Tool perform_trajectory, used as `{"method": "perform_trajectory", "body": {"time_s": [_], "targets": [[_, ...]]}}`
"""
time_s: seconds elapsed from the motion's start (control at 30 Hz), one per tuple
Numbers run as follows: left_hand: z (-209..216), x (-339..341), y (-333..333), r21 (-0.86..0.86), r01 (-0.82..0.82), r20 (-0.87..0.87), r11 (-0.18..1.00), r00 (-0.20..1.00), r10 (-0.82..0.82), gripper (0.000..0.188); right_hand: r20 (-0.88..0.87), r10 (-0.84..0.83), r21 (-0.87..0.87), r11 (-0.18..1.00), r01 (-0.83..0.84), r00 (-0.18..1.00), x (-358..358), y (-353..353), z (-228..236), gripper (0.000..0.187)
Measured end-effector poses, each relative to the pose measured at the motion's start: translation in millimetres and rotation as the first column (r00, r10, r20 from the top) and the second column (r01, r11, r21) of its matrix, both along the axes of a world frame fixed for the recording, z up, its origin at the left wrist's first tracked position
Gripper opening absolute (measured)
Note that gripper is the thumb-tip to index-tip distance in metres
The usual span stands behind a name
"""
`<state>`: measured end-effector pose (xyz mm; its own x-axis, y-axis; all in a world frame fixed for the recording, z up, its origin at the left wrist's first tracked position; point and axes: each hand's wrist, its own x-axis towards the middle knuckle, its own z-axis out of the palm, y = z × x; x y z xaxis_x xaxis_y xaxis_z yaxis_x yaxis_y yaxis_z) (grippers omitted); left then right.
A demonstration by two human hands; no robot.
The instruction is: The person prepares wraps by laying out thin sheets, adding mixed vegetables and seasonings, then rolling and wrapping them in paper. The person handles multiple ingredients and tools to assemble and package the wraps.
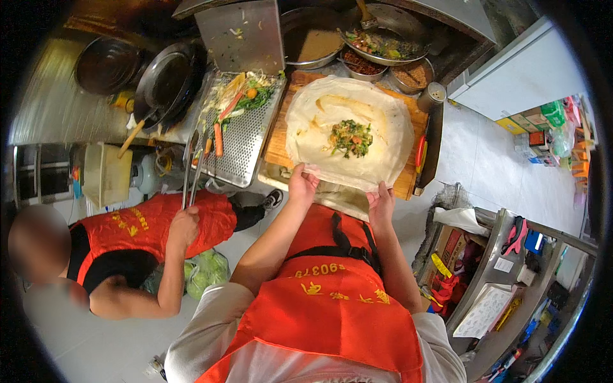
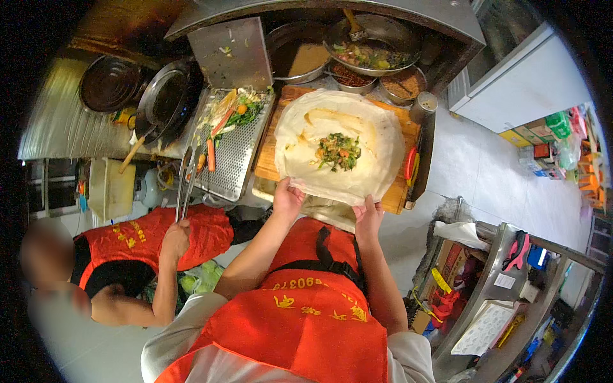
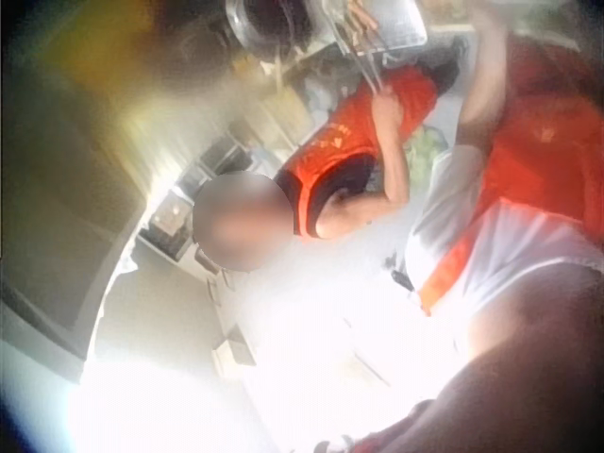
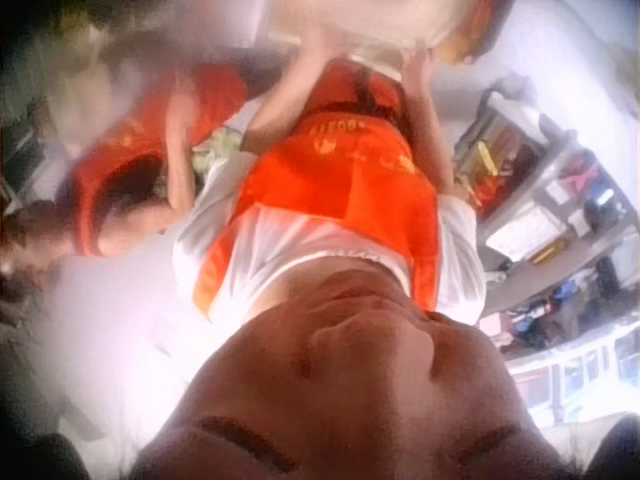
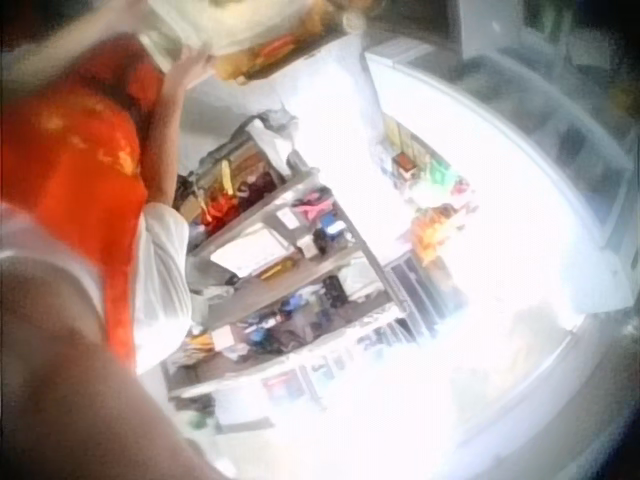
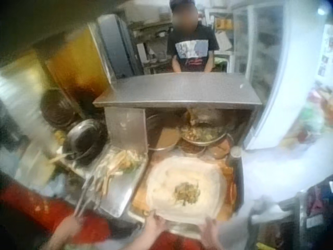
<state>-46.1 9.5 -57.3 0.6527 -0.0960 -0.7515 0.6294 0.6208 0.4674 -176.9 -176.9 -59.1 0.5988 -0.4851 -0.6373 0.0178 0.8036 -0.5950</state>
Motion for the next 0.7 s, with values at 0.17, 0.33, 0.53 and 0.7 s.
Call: {"method": "perform_trajectory", "body": {"time_s": [0.17,0.33,0.53,0.7], "targets": [[22.2,78.8,-26.5,-0.197,0.034,0.177,0.98,0.984,0.002,0.017,0.226,-0.07,0.083,0.995,0.052,0.972,77.5,-40.3,15.5,0.016],[11.9,164.5,-86.3,-0.001,0.236,0.182,0.972,0.956,-0.231,0.018,-0.09,-0.215,0.193,0.954,0.228,0.973,181.8,-103.6,-12.9,0.022],[-6.4,192.1,-104.6,0.245,0.267,0.268,0.932,0.905,-0.33,0.035,-0.051,-0.222,-0.15,0.966,0.212,0.974,207.1,-89.4,-3.9,0.038],[8.3,158.5,-100.1,0.957,0.128,0.281,0.262,-0.165,-0.945,0.053,-0.351,0.418,-0.897,0.106,-0.429,0.838,186.6,-72.2,6.8,0.05]]}}
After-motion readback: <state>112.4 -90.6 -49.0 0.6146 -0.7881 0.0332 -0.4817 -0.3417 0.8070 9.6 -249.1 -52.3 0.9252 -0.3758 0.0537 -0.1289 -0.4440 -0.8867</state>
